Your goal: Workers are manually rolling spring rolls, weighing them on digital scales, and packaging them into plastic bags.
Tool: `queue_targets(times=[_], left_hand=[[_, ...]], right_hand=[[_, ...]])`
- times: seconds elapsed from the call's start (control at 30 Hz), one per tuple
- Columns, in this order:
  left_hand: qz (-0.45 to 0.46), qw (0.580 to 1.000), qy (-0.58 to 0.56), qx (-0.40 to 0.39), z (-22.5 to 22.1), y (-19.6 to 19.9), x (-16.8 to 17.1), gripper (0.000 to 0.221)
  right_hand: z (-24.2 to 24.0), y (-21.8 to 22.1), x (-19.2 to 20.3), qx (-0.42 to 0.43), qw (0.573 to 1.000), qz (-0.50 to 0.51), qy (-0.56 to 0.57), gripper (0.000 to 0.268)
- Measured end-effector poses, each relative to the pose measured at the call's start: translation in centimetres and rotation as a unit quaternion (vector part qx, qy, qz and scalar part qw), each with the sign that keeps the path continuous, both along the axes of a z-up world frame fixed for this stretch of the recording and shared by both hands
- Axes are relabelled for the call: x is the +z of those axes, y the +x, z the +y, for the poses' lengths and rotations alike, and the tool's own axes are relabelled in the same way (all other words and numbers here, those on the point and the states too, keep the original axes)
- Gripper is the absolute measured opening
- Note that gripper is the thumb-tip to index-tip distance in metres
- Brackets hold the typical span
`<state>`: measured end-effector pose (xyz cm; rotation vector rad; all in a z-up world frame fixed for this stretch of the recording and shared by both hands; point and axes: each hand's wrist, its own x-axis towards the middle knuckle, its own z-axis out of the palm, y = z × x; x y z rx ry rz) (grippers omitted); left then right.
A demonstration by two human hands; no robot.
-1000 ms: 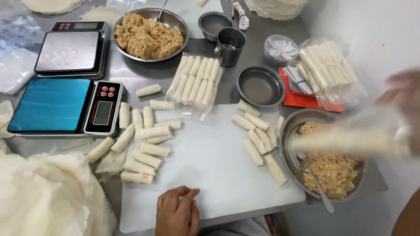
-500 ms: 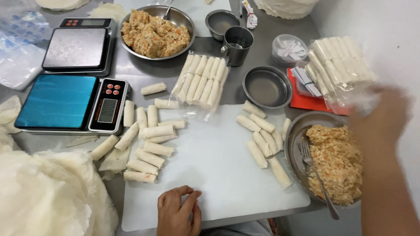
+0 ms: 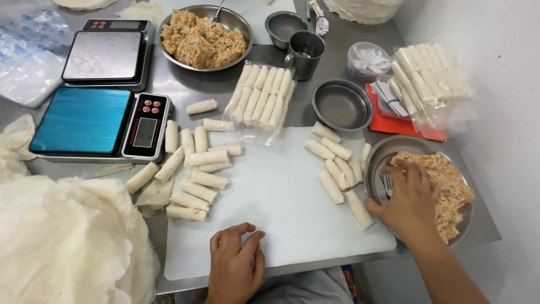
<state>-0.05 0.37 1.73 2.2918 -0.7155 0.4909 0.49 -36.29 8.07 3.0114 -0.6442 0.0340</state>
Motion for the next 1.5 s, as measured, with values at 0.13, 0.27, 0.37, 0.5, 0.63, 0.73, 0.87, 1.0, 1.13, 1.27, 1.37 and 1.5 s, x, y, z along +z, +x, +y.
queue_targets(times=[0.13, 0.27, 0.37, 0.5, 0.63, 0.73, 0.87, 1.0, 1.13, 1.27, 1.37, 1.5], left_hand=[[0.001, 1.0, 0.004, -0.008, 0.0, -0.1, 0.4, 0.029], [-0.002, 1.0, -0.001, -0.024, 0.0, 0.0, 0.6, 0.028], [-0.005, 0.999, -0.001, -0.052, 0.2, 0.1, 1.8, 0.029], [0.077, 0.992, -0.076, -0.064, 2.5, 1.3, 1.9, 0.045], [0.036, 0.993, 0.05, 0.101, 6.7, 4.1, -0.8, 0.078], [0.043, 0.984, 0.113, 0.132, 7.8, 6.0, -2.3, 0.085], [0.025, 0.979, 0.148, 0.137, 7.9, 7.4, -2.8, 0.076], [0.068, 0.981, 0.139, 0.121, 7.5, 5.9, -0.1, 0.078], [0.183, 0.974, 0.082, 0.104, 6.1, 3.8, 1.9, 0.031], [0.307, 0.898, -0.279, 0.143, 3.7, 2.8, 1.4, 0.039], [0.409, 0.733, -0.532, 0.113, 0.6, 2.2, 0.6, 0.058], [0.464, 0.546, -0.697, 0.004, -0.8, 0.2, 2.0, 0.033]], right_hand=[[0.4, 0.8, -0.3, -0.004, 0.999, -0.021, -0.025, 0.082], [-2.0, 1.7, -3.4, 0.047, 0.983, -0.132, -0.117, 0.065], [1.2, 4.6, -3.1, 0.234, 0.94, -0.243, -0.047, 0.043], [4.2, 8.3, -5.2, 0.124, 0.983, -0.129, -0.024, 0.05], [5.9, 9.5, -3.6, 0.036, 0.997, -0.067, -0.011, 0.046], [7.0, 8.9, -3.3, 0.052, 0.99, -0.104, 0.074, 0.034], [10.5, 6.3, -1.6, 0.053, 0.956, -0.131, 0.259, 0.032], [16.0, 3.5, 0.3, -0.026, 0.921, -0.02, 0.388, 0.047], [17.0, 2.0, -3.5, 0.022, 0.772, -0.115, 0.625, 0.043], [19.2, 0.7, -4.0, -0.099, 0.515, -0.059, 0.85, 0.042], [21.7, -1.0, -5.7, -0.047, 0.604, -0.11, 0.788, 0.05], [23.4, -2.1, -2.9, -0.028, 0.634, -0.125, 0.763, 0.048]])
